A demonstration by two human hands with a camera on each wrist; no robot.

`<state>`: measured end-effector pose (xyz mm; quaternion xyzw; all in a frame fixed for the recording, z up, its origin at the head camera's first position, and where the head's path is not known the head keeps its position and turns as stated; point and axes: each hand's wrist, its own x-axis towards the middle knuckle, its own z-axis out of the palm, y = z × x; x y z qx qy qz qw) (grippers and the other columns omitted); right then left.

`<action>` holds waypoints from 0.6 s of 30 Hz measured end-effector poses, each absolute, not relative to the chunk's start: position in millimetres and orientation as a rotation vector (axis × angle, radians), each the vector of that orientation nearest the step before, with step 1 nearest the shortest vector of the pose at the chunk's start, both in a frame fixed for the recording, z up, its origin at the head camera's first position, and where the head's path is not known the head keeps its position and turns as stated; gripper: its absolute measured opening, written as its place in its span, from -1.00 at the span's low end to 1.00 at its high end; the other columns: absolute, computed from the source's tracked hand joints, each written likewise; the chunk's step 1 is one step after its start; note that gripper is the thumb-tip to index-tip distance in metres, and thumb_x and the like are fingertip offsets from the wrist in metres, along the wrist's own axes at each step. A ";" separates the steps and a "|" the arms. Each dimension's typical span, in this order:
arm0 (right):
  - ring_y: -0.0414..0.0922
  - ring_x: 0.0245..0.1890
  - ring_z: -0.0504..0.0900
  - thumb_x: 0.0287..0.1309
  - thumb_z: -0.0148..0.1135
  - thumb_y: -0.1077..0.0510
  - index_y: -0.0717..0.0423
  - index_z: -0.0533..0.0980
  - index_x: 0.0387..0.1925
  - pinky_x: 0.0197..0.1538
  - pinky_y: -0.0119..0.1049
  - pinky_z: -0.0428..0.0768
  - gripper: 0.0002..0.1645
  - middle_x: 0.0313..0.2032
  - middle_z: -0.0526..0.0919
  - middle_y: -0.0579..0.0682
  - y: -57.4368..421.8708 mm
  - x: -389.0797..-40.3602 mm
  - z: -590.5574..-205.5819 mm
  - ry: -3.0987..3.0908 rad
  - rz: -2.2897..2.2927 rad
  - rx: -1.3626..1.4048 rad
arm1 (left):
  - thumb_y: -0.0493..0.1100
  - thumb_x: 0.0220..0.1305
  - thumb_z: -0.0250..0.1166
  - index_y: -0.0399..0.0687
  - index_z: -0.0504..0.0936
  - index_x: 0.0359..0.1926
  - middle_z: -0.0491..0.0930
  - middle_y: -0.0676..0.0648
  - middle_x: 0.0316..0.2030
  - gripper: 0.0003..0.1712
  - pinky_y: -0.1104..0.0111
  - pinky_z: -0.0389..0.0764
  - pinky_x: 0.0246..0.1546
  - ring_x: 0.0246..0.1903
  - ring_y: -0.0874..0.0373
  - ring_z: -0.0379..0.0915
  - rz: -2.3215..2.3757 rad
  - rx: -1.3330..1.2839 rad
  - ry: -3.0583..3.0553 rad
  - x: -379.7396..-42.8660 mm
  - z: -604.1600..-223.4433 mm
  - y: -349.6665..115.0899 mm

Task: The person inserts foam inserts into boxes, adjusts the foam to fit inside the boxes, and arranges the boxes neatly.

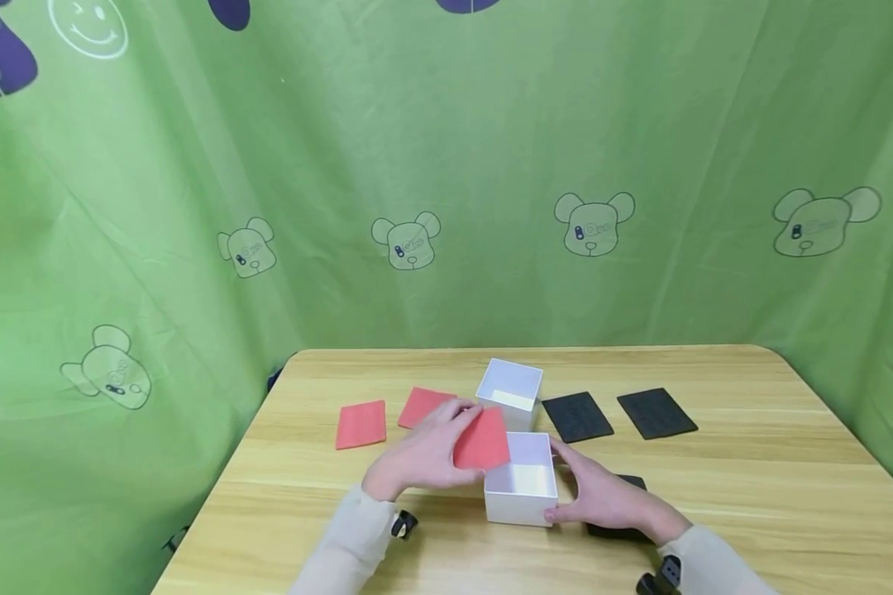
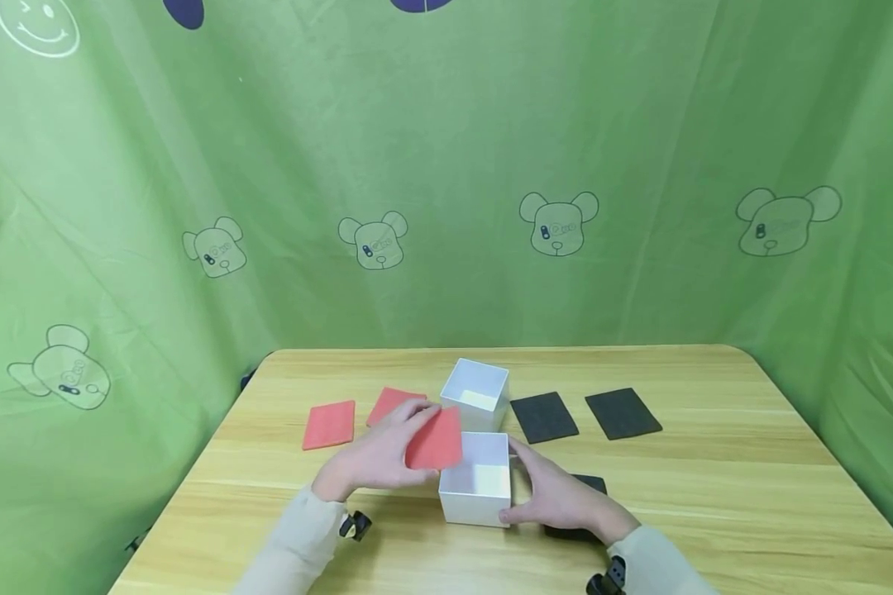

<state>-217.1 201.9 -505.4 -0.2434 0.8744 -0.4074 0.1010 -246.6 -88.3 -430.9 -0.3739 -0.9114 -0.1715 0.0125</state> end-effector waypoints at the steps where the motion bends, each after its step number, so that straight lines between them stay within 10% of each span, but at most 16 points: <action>1: 0.15 0.24 0.28 -0.19 0.48 -0.23 0.25 -0.09 0.43 0.22 0.16 0.24 0.36 0.32 0.20 0.23 202.2 -217.4 -505.6 2.581 -1.210 -0.724 | 0.27 0.03 0.27 -0.09 0.13 0.42 0.19 -0.01 0.29 0.03 0.23 0.32 0.20 0.24 0.09 0.17 -0.524 -1.183 -2.835 -246.7 -431.2 -84.6; 18: 0.08 0.26 0.28 -0.22 0.51 -0.18 0.20 0.00 0.41 0.20 0.09 0.33 0.29 0.30 0.27 0.16 204.8 -223.8 -505.3 2.543 -1.238 -0.775 | 0.30 0.05 0.26 -0.11 0.17 0.41 0.26 -0.02 0.24 0.01 0.45 0.37 0.06 0.12 0.19 0.25 -0.368 -1.363 -2.777 -238.1 -439.8 -47.4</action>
